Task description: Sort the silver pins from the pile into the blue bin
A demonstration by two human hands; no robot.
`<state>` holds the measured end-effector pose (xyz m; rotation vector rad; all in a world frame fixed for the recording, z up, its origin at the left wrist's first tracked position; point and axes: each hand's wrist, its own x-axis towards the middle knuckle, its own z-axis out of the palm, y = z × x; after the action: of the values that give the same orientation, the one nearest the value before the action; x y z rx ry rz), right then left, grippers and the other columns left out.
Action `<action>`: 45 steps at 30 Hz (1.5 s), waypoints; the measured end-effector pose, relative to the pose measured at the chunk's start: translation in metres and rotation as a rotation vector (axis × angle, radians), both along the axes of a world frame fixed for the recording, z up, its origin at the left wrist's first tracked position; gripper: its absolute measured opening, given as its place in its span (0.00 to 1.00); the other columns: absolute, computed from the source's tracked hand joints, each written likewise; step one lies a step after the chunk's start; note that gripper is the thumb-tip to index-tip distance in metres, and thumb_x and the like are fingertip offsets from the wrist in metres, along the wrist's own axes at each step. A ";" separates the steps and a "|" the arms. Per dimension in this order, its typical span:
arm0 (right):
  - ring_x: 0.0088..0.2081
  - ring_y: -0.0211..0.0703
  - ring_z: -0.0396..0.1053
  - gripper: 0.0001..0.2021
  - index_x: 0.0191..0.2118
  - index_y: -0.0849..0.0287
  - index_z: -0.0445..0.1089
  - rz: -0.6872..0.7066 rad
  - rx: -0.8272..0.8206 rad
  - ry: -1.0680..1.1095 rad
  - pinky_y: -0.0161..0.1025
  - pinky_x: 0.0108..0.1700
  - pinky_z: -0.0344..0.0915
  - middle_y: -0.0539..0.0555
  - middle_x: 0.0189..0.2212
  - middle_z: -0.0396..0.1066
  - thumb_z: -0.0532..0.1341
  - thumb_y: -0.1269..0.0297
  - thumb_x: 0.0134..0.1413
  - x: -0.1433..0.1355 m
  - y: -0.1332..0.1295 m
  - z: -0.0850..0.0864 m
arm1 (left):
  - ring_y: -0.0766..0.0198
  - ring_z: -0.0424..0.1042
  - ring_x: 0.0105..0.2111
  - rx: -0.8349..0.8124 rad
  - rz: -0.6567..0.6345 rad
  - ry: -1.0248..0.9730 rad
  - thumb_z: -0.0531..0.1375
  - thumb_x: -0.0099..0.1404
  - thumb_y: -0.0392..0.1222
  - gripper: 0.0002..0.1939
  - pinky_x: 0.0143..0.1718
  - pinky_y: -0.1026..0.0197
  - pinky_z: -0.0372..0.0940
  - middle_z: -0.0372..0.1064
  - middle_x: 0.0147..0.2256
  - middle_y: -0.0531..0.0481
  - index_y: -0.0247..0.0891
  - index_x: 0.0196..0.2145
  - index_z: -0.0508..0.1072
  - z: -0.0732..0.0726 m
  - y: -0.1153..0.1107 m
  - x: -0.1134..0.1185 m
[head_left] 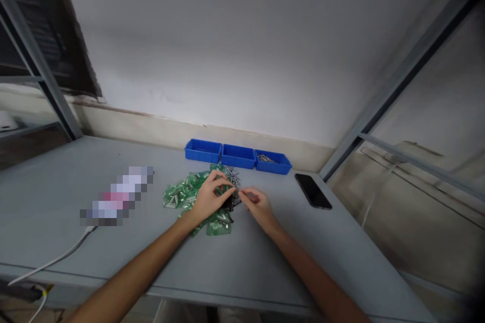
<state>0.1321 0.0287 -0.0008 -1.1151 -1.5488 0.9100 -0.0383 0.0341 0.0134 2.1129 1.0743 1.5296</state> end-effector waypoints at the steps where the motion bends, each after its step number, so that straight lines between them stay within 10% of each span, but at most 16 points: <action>1: 0.21 0.32 0.62 0.10 0.29 0.61 0.72 0.049 0.011 -0.033 0.30 0.20 0.58 0.51 0.28 0.69 0.62 0.58 0.46 -0.002 -0.001 -0.001 | 0.65 0.67 0.35 0.000 -0.004 0.003 0.59 0.59 0.41 0.06 0.33 0.63 0.66 0.61 0.37 0.47 0.36 0.31 0.73 -0.001 -0.001 0.001; 28: 0.21 0.32 0.61 0.08 0.27 0.58 0.72 0.142 0.111 -0.125 0.29 0.19 0.58 0.50 0.27 0.67 0.61 0.60 0.48 -0.003 -0.006 0.007 | 0.64 0.66 0.35 0.012 -0.043 0.001 0.57 0.61 0.40 0.04 0.35 0.61 0.65 0.62 0.36 0.47 0.37 0.33 0.70 -0.001 -0.011 0.013; 45: 0.20 0.31 0.57 0.08 0.28 0.58 0.71 -0.045 0.067 0.012 0.31 0.19 0.54 0.50 0.27 0.65 0.61 0.59 0.49 0.003 -0.010 0.029 | 0.64 0.66 0.33 -0.073 -0.004 -0.048 0.60 0.60 0.42 0.06 0.26 0.65 0.65 0.62 0.38 0.47 0.38 0.32 0.74 0.007 -0.014 0.012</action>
<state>0.1355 0.0189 0.0280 -1.0902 -1.5274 0.8279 -0.0261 0.0205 0.0204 2.0185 1.0909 1.5082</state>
